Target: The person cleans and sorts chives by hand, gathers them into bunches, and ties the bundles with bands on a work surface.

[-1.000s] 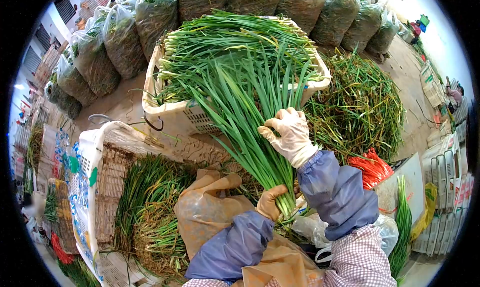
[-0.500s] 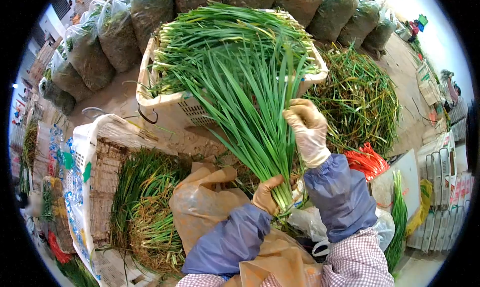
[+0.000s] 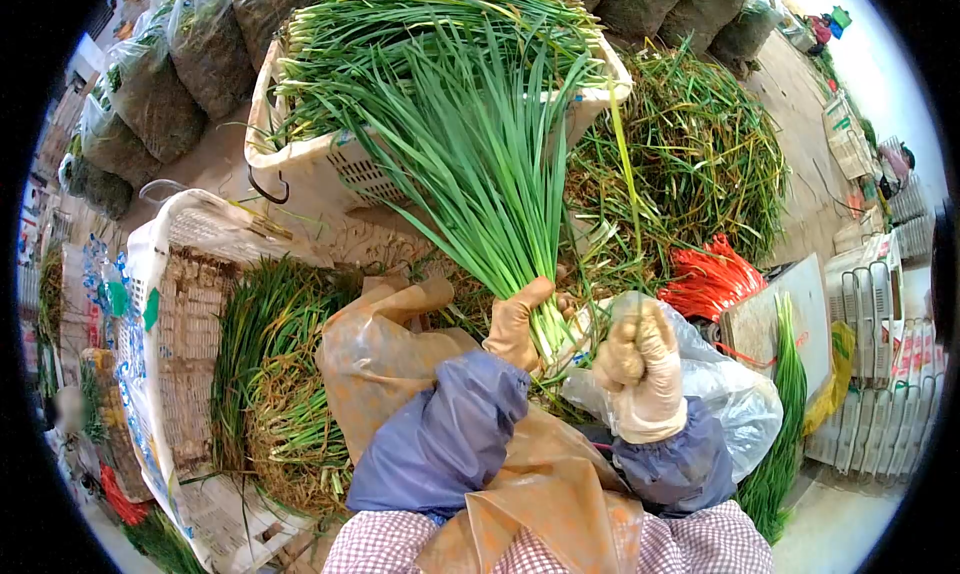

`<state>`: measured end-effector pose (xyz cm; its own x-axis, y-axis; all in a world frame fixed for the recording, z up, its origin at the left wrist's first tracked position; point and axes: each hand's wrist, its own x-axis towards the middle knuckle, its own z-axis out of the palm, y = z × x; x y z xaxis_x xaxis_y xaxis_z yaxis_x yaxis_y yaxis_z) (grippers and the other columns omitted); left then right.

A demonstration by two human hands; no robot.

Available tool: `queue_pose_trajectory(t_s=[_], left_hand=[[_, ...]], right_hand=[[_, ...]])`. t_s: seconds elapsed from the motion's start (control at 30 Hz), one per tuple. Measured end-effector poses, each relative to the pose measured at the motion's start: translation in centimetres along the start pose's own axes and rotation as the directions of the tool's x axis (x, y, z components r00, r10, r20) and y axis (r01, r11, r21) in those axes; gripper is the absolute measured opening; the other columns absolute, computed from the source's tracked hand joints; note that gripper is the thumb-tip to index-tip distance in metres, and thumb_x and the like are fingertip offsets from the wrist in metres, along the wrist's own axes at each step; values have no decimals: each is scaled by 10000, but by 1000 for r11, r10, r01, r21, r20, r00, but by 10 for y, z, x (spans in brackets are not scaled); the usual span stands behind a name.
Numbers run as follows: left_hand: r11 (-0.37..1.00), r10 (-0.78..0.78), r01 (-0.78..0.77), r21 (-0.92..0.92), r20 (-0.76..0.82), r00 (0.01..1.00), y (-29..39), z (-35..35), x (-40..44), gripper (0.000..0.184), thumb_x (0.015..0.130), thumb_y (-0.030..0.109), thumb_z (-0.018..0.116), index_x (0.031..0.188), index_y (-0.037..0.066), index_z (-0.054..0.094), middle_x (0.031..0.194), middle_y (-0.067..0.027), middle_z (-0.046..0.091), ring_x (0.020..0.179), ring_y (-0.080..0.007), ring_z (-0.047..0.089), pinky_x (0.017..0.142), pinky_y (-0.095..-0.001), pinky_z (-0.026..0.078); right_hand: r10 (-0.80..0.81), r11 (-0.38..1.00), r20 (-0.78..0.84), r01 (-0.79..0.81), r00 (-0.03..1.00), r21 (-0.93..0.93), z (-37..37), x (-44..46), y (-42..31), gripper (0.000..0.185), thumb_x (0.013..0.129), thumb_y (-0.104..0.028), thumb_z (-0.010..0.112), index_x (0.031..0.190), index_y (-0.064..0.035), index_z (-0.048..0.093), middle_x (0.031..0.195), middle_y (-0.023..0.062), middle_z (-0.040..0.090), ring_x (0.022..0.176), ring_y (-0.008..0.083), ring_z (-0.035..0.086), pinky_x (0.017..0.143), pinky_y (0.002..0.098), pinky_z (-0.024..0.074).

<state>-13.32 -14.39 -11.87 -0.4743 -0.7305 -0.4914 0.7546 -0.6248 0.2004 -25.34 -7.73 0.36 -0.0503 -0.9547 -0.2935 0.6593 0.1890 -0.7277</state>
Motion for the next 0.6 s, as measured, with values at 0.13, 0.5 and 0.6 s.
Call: queue_pose_trajectory(t_s=[0.13,0.5,0.6], left_hand=[[998,54,-54,11,7,999,3,-2,1,341,841,142,643,1127,-30,572,810,-102,613,700,-164,617,660,-277,562],[993,-48,47,104,3,999,8,4,-12,308,855,145,642,1114,-5,567,846,-109,626,699,-175,611,640,-307,564],[969,0,-1,247,5,1000,16,22,-46,228,812,68,671,1012,15,578,844,-102,632,621,-180,626,554,-291,573]], right_hand=[[-143,989,-69,141,987,-39,-3,-19,-32,240,939,-351,538,841,-134,511,511,-63,354,401,68,307,368,241,227],[114,671,214,84,970,-737,-113,57,24,473,887,-341,620,1239,-39,526,1078,66,619,955,218,586,846,338,488],[366,921,276,-304,889,-244,-74,65,59,679,840,-507,610,1334,-73,441,1200,103,577,1095,244,547,948,376,439]])
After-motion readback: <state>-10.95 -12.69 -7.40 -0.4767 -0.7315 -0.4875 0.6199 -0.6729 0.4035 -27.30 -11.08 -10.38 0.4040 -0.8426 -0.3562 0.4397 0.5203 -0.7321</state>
